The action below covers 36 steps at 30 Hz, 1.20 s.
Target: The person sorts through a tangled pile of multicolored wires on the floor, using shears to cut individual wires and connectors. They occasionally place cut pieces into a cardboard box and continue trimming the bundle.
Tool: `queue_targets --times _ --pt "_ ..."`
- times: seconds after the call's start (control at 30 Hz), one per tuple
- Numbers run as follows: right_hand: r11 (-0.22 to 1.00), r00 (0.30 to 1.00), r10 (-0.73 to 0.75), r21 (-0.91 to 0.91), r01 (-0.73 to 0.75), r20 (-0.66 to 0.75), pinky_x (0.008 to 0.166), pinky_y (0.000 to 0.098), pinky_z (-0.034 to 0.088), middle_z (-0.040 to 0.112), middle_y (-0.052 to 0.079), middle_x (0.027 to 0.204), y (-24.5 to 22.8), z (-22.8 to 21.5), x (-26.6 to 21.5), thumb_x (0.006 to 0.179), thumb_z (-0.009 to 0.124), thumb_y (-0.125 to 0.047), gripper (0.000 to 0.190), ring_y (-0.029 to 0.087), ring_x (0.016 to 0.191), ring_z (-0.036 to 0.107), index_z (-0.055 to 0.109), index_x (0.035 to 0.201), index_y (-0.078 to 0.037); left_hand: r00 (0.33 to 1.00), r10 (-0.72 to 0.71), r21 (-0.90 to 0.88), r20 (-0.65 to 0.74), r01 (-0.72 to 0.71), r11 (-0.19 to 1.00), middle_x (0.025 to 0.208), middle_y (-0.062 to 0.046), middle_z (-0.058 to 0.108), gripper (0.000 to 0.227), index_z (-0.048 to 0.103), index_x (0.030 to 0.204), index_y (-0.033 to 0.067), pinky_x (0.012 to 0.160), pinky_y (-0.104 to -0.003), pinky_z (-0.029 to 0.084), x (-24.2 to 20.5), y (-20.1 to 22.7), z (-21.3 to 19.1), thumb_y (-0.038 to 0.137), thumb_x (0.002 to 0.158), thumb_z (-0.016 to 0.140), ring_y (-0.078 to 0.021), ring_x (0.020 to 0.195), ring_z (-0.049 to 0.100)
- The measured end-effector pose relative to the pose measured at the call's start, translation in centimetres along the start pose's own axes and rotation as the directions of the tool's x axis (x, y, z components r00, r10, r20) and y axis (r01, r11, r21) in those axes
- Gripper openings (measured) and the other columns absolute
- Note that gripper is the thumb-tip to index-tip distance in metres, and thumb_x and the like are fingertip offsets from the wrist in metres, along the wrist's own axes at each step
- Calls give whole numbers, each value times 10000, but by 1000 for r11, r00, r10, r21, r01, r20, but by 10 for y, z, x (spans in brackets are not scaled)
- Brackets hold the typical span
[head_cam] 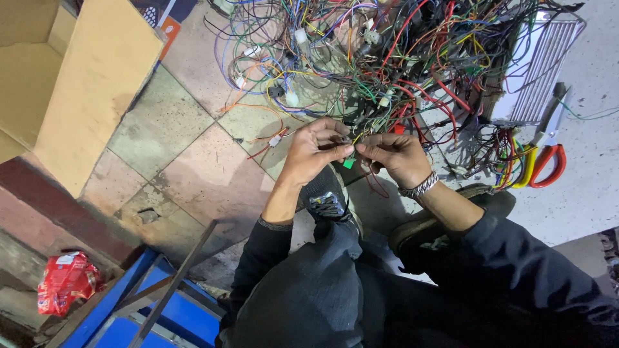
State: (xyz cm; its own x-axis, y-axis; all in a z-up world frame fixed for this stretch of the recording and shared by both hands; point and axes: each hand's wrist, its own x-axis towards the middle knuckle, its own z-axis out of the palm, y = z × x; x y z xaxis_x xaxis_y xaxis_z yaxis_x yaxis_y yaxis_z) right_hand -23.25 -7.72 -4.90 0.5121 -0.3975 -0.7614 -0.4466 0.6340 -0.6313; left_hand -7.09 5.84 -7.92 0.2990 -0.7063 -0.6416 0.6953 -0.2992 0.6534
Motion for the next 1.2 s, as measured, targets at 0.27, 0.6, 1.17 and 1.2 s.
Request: queue_targets --times 0.27,0.6,1.17,1.2 --pt "999 997 -34 -1 34 -70 466 316 546 656 229 668 14 4 7 867 822 -5 170 240 606 667 720 899 128 997 34 129 -71 -24 991 895 -120 772 399 699 1080 46 715 -266 644 -6 8 7 79 749 919 -134 829 733" --pt "996 972 83 11 -83 -222 455 358 561 647 222 636 46 5 23 845 757 -40 119 258 550 653 721 803 65 955 142 -245 -259 -208 947 923 -136 746 357 549 988 78 795 -291 585 -30 -13 36 -12 802 840 -189 878 713" --pt "971 965 -227 52 235 -130 487 257 493 557 73 658 57 -3 48 796 820 68 178 163 641 637 650 841 50 939 8 -317 -344 -124 940 907 -131 755 323 603 1032 66 641 -206 471 -22 -9 28 26 813 837 -190 820 720" --pt "971 966 -224 54 232 -133 487 257 493 557 73 658 52 2 46 796 820 68 178 163 641 637 650 841 50 939 4 -316 -343 -119 941 907 -131 755 323 603 1032 66 641 -206 471 -22 -9 29 26 813 837 -190 820 720"
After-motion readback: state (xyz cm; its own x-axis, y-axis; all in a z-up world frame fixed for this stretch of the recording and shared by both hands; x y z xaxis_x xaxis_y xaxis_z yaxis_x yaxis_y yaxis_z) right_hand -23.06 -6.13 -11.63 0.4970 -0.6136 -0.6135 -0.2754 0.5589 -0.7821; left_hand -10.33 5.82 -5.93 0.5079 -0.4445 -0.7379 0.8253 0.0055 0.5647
